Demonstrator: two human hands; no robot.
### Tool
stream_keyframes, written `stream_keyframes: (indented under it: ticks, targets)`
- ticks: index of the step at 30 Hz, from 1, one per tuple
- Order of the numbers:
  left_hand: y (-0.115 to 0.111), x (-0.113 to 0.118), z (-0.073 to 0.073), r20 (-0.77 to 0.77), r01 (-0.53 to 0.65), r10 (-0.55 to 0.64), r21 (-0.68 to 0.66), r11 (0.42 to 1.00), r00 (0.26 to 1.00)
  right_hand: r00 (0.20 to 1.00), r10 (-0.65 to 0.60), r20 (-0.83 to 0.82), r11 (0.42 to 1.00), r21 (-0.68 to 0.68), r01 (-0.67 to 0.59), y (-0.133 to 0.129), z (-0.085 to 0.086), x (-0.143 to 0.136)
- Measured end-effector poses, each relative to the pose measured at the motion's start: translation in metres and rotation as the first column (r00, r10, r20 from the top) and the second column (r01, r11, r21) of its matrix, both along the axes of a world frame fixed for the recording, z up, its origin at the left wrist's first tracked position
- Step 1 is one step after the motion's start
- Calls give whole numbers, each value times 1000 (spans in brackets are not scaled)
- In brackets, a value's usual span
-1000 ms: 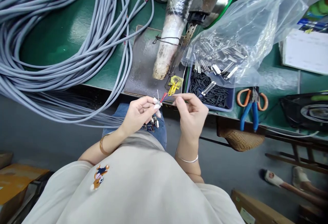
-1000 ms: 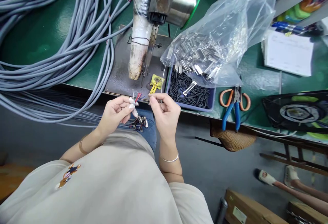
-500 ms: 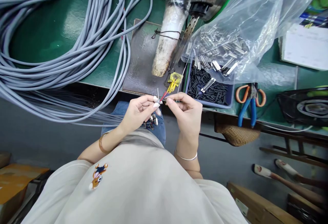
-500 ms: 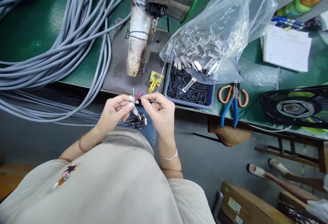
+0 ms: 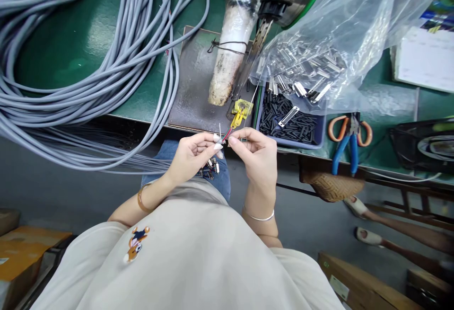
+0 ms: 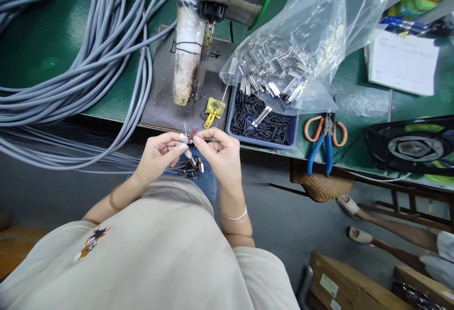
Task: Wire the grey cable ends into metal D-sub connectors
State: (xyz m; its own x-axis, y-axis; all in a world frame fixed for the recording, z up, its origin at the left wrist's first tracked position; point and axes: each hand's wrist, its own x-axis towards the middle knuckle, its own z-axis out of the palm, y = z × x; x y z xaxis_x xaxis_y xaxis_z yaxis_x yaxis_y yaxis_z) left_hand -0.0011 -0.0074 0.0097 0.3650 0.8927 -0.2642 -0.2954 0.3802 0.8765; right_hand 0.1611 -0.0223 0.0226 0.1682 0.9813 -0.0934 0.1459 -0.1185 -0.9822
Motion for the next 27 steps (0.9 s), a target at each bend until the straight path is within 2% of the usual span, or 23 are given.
stream_keyframes:
  ticks: [6,9,12,14,16,19,21,23,27]
  targets:
    - [-3,2,-4,-34,-5,8,72,997,999,1000,5,7,1000,18,-5,0,-2,-1]
    - [-4,1,-2,-6,14,-14,48,999,1000,986,-14,163,985,172,-14,-3,-2,-4]
    - [-1,-1,-1,75,75,-73,-30,997,995,910,-33,413,905,399,-148,-7,-2,-3]
    - [2,-4,-1,133,113,-102,-83,990,986,867,26,498,850,445,-281,-11,-2,-1]
    - [5,-7,-1,171,140,-118,-120,983,978,878,58,475,850,437,-293,-14,-2,2]
    - [6,-9,-1,176,169,-146,-128,977,974,943,-87,323,932,361,-38,-14,-2,5]
    - [5,-8,-1,154,161,-144,-109,981,978,959,-166,229,957,272,101,-12,-2,7]
    - [3,-7,0,126,148,-137,-84,985,983,975,-142,173,974,199,107,-8,-2,8]
    - [1,-5,1,92,161,-156,-50,986,983,993,-22,115,994,106,9,-3,-3,8]
